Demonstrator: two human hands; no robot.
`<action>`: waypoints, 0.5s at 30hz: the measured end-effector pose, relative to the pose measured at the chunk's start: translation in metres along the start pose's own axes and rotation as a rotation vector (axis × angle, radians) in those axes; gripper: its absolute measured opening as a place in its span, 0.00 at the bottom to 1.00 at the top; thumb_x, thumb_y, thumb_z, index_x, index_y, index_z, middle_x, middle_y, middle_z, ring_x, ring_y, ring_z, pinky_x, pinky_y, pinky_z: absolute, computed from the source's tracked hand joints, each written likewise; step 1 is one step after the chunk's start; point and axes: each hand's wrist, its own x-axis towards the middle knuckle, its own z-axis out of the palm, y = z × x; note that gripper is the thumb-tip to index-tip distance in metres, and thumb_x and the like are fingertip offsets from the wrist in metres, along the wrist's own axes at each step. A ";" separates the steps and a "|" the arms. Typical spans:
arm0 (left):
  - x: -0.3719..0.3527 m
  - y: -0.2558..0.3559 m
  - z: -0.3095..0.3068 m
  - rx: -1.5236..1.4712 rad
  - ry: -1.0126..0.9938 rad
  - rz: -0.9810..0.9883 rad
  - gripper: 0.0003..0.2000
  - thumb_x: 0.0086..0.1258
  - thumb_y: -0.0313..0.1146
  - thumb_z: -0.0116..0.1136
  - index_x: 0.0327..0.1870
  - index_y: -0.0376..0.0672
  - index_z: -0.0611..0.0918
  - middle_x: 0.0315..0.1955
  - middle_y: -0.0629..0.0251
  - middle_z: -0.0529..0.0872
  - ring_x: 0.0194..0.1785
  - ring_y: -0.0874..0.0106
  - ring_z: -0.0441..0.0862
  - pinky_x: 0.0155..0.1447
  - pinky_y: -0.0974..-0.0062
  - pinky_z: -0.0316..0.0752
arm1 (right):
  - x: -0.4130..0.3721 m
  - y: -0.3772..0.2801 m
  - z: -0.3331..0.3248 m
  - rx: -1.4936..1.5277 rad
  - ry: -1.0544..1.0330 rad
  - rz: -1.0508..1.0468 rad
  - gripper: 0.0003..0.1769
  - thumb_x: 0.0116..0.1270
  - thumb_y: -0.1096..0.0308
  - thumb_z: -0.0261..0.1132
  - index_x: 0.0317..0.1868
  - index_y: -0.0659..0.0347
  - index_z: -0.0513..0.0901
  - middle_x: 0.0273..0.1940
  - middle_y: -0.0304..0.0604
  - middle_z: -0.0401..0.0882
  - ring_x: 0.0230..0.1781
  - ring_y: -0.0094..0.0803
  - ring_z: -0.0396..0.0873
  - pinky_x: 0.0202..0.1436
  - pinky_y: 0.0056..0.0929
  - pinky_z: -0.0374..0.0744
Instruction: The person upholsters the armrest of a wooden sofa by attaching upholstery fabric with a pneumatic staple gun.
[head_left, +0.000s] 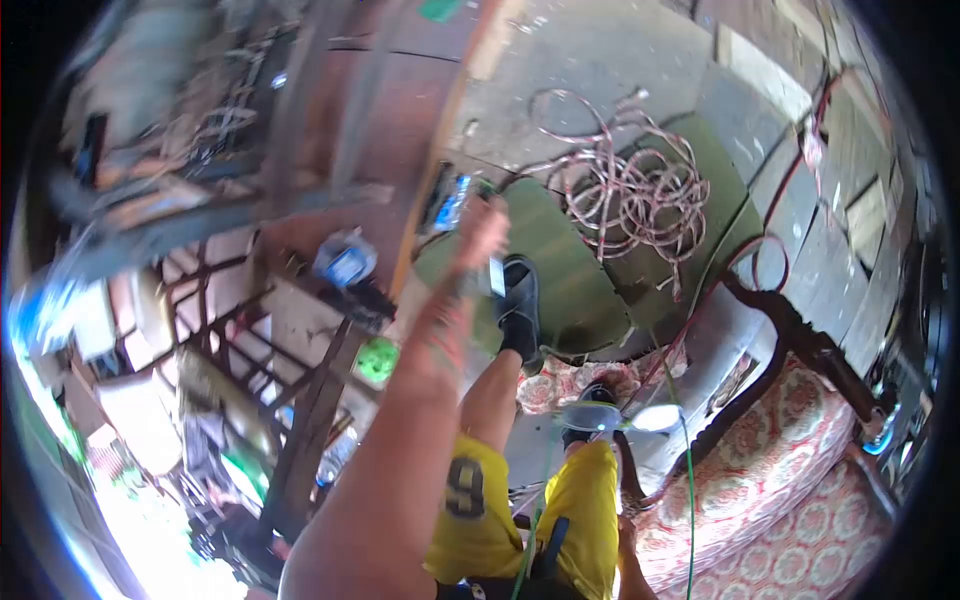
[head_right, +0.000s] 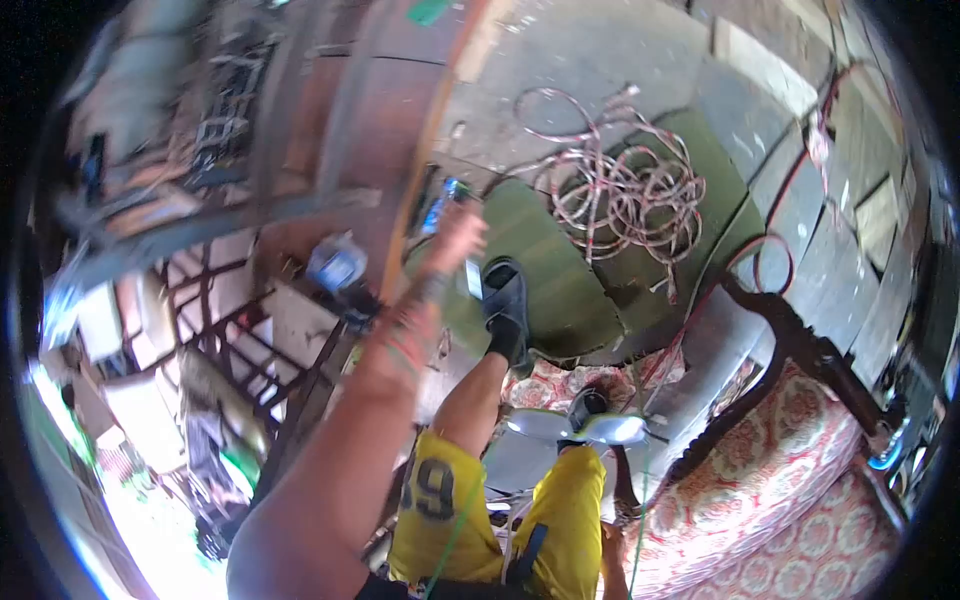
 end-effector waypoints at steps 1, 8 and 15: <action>-0.068 0.008 0.036 -0.292 0.012 0.041 0.16 0.74 0.48 0.56 0.39 0.42 0.75 0.21 0.63 0.79 0.17 0.70 0.79 0.18 0.69 0.76 | 0.004 0.019 -0.006 -0.012 0.021 -0.154 0.17 0.71 0.60 0.63 0.49 0.64 0.86 0.42 0.52 0.87 0.44 0.40 0.85 0.50 0.36 0.80; -0.441 0.030 0.158 -1.019 -0.299 -0.405 0.17 0.73 0.52 0.54 0.44 0.47 0.75 0.24 0.67 0.77 0.23 0.70 0.78 0.26 0.66 0.77 | -0.019 -0.131 -0.121 0.677 -0.498 0.109 0.21 0.74 0.51 0.59 0.53 0.60 0.80 0.41 0.42 0.83 0.36 0.31 0.80 0.38 0.31 0.80; -0.615 -0.011 0.165 -1.430 0.047 -0.480 0.20 0.72 0.55 0.53 0.43 0.44 0.76 0.26 0.63 0.81 0.25 0.65 0.82 0.29 0.62 0.78 | -0.142 -0.203 -0.113 0.148 -0.863 0.307 0.31 0.73 0.37 0.53 0.51 0.61 0.78 0.30 0.40 0.79 0.24 0.33 0.78 0.28 0.31 0.77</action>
